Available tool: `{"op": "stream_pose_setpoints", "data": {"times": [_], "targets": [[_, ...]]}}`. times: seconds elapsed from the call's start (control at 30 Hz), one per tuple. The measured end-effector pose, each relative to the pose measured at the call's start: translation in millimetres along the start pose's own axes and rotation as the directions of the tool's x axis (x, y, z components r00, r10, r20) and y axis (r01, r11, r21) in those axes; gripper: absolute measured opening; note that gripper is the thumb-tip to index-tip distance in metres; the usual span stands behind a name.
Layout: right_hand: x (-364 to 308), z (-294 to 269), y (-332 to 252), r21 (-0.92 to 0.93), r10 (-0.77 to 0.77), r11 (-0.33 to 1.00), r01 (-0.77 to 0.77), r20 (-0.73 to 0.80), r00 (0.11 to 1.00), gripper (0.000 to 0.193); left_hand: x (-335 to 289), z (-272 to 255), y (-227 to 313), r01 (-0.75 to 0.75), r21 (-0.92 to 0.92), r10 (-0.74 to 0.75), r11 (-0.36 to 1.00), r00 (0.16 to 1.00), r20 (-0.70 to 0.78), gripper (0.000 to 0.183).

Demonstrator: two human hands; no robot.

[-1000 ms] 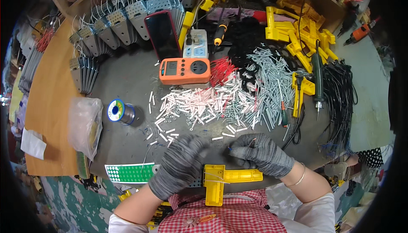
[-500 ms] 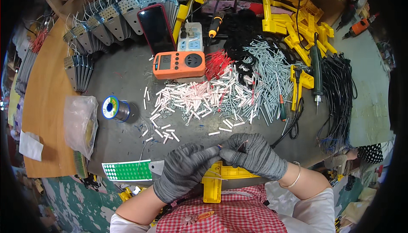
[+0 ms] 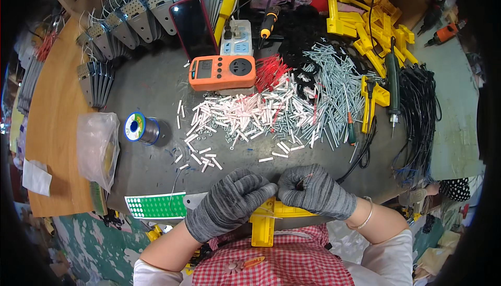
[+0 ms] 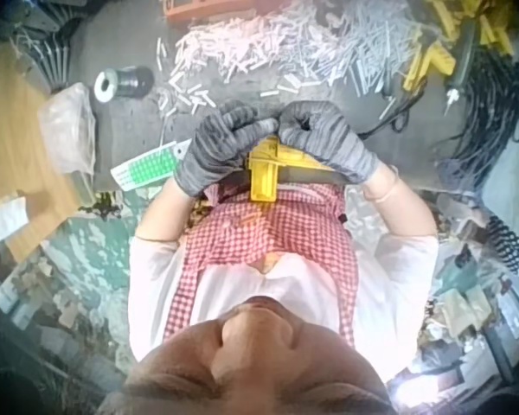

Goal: The person assembles electronic components by attaching plastic housings to metal brackets with an electric screwdriver, then soldering wires to a circuit board with a soldering iron.

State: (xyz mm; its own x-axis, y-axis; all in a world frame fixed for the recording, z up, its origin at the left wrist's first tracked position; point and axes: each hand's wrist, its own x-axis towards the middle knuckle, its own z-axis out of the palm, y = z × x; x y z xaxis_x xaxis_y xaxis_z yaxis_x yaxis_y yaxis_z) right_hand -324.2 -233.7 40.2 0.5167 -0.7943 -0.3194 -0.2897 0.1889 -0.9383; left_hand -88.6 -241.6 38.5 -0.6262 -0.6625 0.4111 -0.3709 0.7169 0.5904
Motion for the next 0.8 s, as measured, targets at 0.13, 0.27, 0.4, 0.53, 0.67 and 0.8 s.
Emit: {"op": "stream_pose_setpoints", "data": {"times": [0.13,0.27,0.4,0.53,0.67,0.8], "targets": [[1.8,-2.8,-11.7,0.172,0.141,0.975,-0.143,0.027,0.990,0.034,-10.1,-2.9,-2.7,0.011,0.022,-0.014,1.000,0.993,0.119,0.036],[-0.9,-4.8,1.5,0.114,0.063,0.992,-0.056,-0.059,0.996,0.033,-9.2,7.0,6.4,0.069,-0.189,-0.072,0.980,0.997,-0.010,0.037],[-8.7,-19.3,-9.6,0.237,0.237,0.944,-0.229,-0.006,0.971,0.036,5.7,4.1,11.0,0.050,0.018,-0.050,0.999,0.999,0.017,0.032],[-8.0,-20.2,2.7,0.268,0.148,0.956,-0.117,-0.097,0.984,0.031,26.9,10.9,25.0,-0.179,0.340,0.104,0.923,0.968,0.227,0.034],[-6.8,-17.5,2.1,0.484,0.261,0.857,-0.176,-0.114,0.959,0.027,29.9,22.4,40.2,-0.262,0.350,0.191,0.899,0.956,0.225,0.037],[-2.4,-22.5,-22.2,0.373,0.326,0.889,-0.267,-0.105,0.939,0.028,27.9,28.3,25.9,-0.077,0.245,0.044,0.966,0.990,0.137,0.036]]}}
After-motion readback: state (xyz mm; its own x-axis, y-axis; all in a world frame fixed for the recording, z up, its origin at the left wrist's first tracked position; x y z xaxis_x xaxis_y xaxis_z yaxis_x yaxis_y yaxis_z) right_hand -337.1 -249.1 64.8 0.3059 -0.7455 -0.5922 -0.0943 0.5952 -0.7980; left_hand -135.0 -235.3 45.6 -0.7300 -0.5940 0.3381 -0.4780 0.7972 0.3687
